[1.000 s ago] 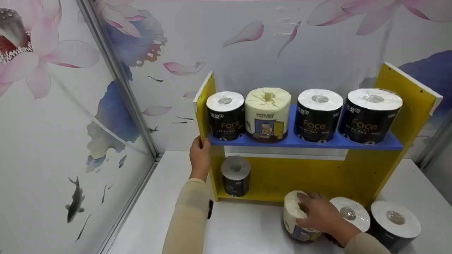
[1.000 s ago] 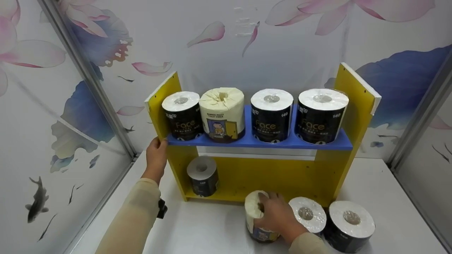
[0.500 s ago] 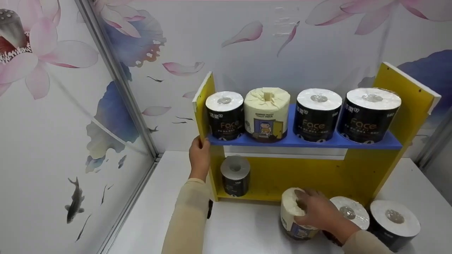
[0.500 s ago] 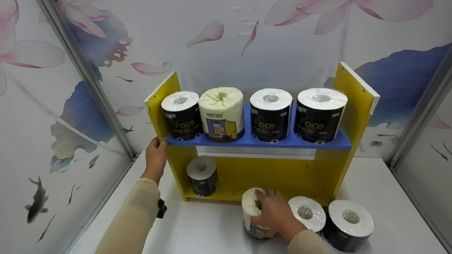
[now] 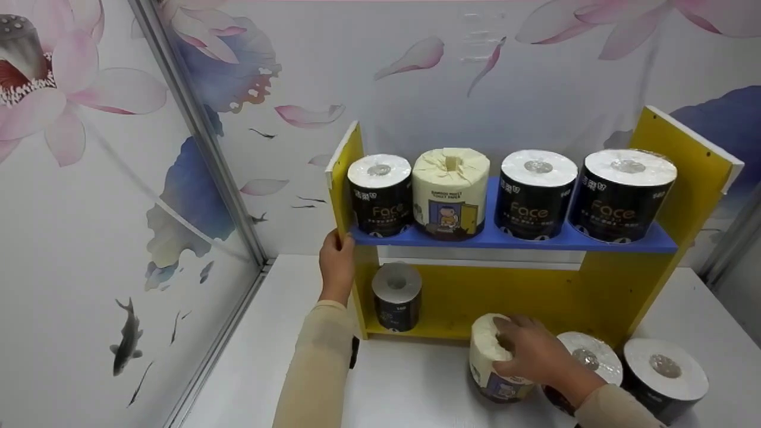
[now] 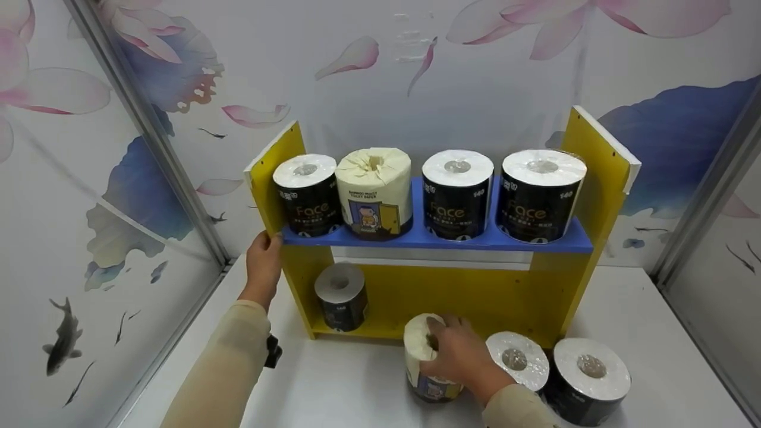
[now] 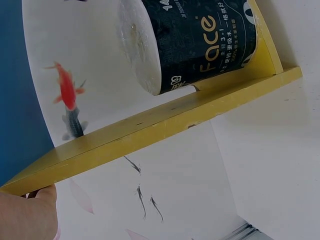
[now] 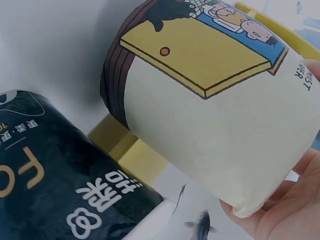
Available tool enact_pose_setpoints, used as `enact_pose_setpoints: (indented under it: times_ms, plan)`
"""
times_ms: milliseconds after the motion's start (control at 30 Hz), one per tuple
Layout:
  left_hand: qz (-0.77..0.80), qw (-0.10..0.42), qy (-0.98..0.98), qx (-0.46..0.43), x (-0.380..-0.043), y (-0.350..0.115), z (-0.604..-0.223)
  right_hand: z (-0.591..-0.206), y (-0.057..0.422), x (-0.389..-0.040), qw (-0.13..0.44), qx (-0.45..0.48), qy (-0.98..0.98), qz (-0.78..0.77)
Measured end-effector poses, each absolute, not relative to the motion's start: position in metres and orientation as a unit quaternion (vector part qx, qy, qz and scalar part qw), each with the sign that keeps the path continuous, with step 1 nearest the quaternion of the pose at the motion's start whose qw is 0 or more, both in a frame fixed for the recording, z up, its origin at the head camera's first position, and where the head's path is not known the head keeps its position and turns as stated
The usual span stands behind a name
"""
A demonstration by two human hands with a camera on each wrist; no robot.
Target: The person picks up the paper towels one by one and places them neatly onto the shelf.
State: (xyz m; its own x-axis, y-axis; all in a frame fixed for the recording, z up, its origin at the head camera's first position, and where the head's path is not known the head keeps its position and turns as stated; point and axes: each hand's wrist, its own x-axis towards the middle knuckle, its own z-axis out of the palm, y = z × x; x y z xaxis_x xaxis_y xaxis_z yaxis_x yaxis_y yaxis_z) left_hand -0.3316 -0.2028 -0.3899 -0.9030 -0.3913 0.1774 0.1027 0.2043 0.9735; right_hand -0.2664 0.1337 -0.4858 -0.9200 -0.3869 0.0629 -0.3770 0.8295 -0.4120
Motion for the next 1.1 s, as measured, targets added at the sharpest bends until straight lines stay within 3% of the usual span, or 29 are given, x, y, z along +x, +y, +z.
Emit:
enact_pose_setpoints:
  times_ms: [467,1100]
  plan:
    - [-0.619,0.199,-0.753,0.101,-0.332,-0.202,-0.389,-0.473,0.130,-0.274,0.020,-0.202,0.955,-0.215]
    - [-0.623,0.195,-0.750,0.106,-0.331,-0.202,-0.390,-0.465,0.125,-0.291,-0.035,-0.227,0.947,-0.224]
